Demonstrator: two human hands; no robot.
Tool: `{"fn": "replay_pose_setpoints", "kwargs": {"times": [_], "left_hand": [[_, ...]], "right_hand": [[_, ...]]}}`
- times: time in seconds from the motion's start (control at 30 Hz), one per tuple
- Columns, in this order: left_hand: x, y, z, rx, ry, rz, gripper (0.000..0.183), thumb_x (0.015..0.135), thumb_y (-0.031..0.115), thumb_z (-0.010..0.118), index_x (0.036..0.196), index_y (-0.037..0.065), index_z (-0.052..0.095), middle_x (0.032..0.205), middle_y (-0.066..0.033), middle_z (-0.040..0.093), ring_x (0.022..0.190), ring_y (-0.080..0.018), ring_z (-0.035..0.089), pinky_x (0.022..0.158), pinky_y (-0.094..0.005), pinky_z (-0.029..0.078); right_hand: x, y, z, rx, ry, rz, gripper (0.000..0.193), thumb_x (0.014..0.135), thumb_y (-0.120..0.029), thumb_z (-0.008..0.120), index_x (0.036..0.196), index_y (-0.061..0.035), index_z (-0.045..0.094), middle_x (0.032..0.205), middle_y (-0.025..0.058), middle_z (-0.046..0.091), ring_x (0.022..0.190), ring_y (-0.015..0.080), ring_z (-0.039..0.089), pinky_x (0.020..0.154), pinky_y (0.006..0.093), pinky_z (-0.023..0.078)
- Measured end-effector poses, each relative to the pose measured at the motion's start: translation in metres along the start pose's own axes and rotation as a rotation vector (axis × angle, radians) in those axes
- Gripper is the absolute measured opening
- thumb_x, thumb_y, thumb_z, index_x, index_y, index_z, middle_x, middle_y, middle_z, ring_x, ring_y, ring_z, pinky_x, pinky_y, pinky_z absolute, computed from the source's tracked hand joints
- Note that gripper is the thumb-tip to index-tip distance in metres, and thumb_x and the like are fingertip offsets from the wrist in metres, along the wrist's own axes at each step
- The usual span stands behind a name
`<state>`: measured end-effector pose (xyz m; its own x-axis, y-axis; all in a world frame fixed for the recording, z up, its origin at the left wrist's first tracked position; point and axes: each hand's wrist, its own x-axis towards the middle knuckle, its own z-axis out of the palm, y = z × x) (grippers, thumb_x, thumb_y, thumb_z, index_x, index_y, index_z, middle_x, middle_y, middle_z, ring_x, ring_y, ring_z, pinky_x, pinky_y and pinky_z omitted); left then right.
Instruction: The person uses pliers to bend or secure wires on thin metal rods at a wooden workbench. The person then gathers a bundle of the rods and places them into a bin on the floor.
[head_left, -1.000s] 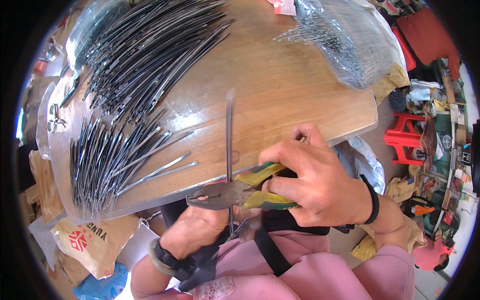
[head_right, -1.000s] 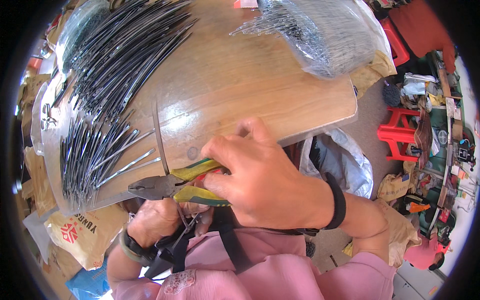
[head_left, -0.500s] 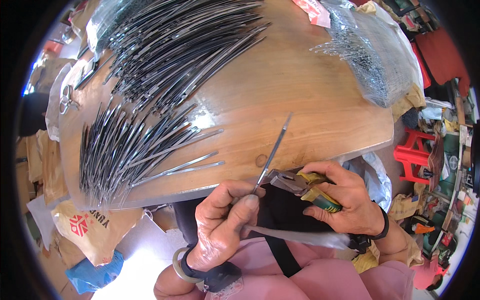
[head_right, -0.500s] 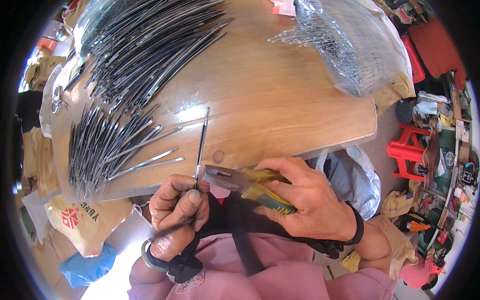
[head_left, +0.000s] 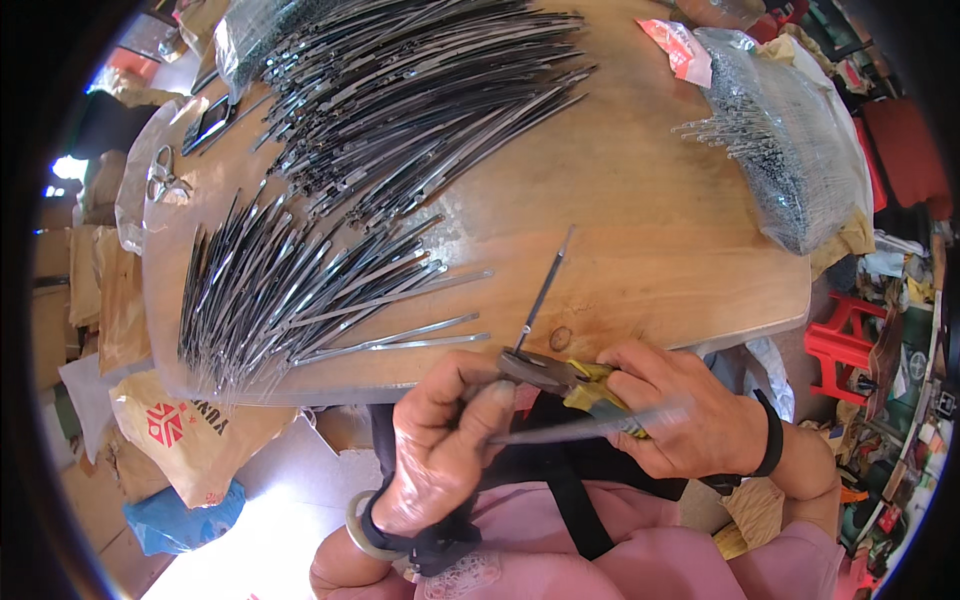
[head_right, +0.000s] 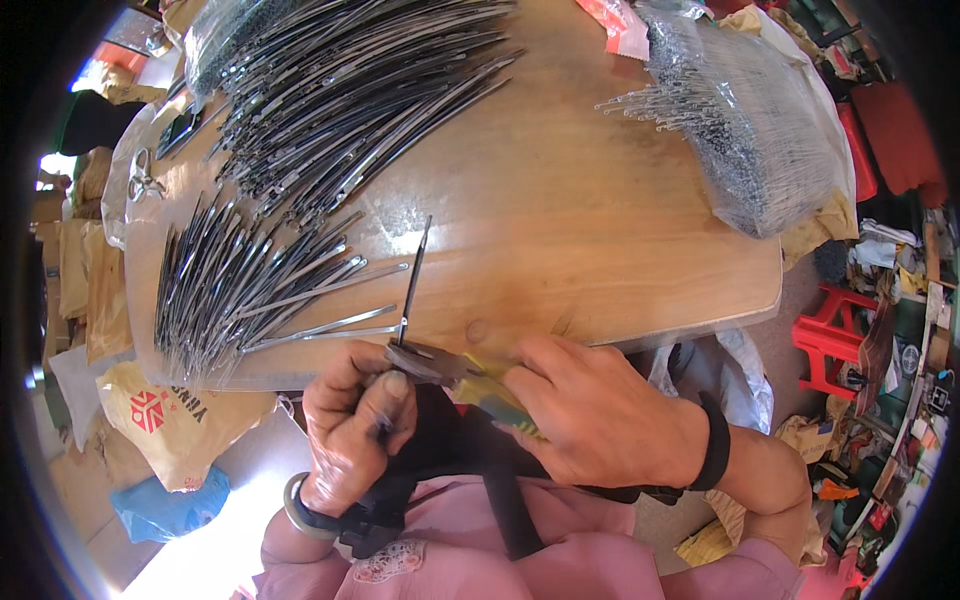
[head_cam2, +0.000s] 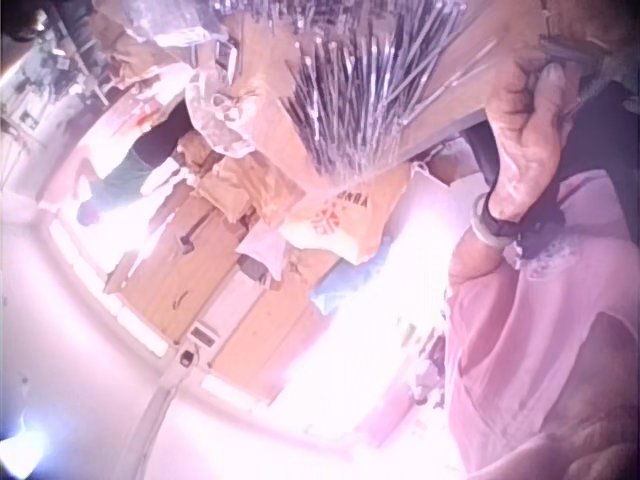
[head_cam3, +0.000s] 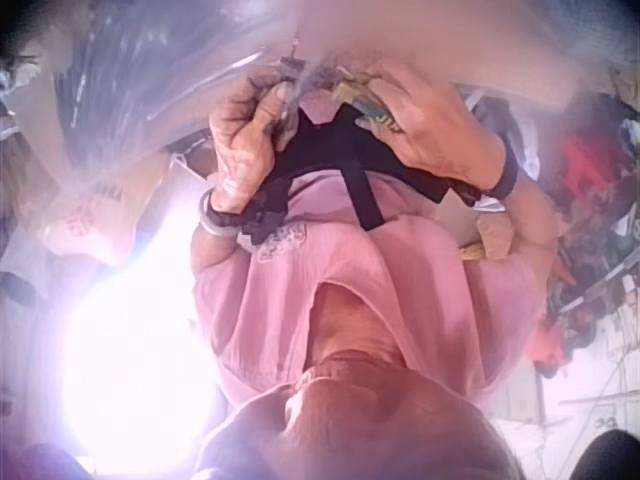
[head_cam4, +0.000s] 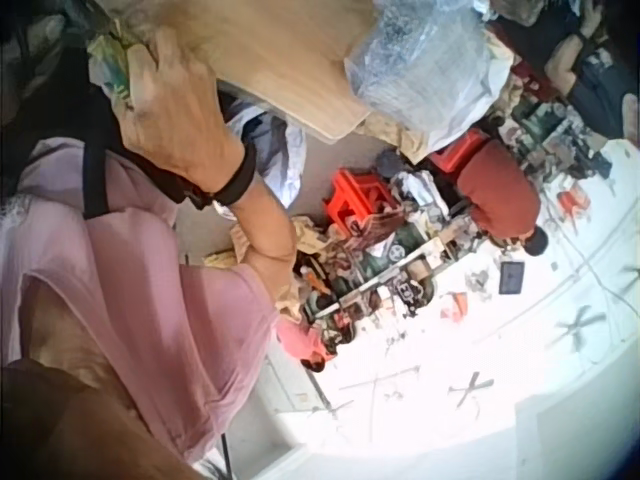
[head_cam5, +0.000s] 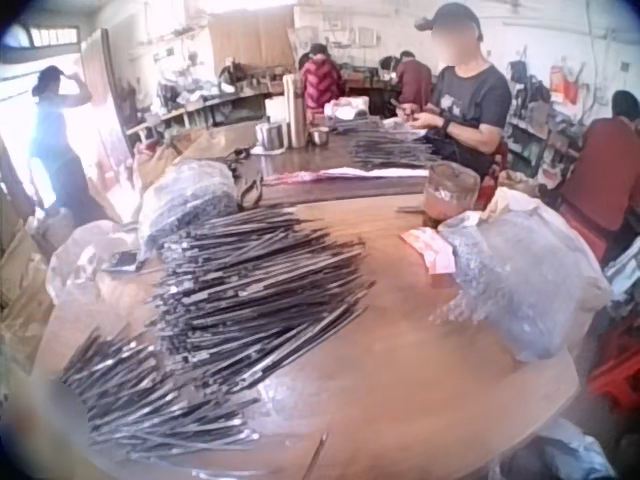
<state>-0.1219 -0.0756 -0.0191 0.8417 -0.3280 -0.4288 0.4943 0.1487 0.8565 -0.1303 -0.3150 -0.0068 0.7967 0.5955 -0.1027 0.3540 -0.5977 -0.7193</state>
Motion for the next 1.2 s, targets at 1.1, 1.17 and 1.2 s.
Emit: {"fn": "replay_pose_setpoints", "kwargs": {"times": [1.1, 1.17, 1.2], "left_hand": [[0.114, 0.064, -0.044, 1.447, 0.284, 0.666, 0.008, 0.077, 0.0, 0.067, 0.081, -0.002, 0.06, 0.084, -0.0151, 0.053, 0.084, -0.0352, 0.053, 0.073, -0.0432, 0.044], [0.113, 0.067, -0.036, 1.433, 0.28, 0.68, 0.007, 0.078, -0.002, 0.065, 0.084, -0.002, 0.061, 0.082, -0.0148, 0.055, 0.078, -0.0334, 0.056, 0.07, -0.0397, 0.046], [0.113, 0.07, -0.037, 1.414, 0.28, 0.677, 0.007, 0.079, -0.002, 0.064, 0.086, -0.003, 0.062, 0.081, -0.0148, 0.057, 0.076, -0.032, 0.058, 0.069, -0.0378, 0.046]], "right_hand": [[-0.025, 0.053, -0.108, -0.162, 0.905, 0.126, 0.01, 0.078, -0.003, 0.069, 0.087, 0.0025, 0.069, 0.089, 0.0127, 0.062, 0.077, 0.0233, 0.063, 0.071, 0.0336, 0.05], [-0.014, 0.065, -0.107, -0.353, 0.823, 0.095, 0.015, 0.073, 0.002, 0.068, 0.088, 0.0027, 0.066, 0.095, 0.0149, 0.062, 0.082, 0.0283, 0.064, 0.073, 0.037, 0.051], [-0.009, 0.073, -0.109, -0.429, 0.773, 0.07, 0.017, 0.072, 0.002, 0.069, 0.089, 0.0034, 0.065, 0.1, 0.0166, 0.061, 0.085, 0.0301, 0.064, 0.076, 0.0374, 0.051]]}}
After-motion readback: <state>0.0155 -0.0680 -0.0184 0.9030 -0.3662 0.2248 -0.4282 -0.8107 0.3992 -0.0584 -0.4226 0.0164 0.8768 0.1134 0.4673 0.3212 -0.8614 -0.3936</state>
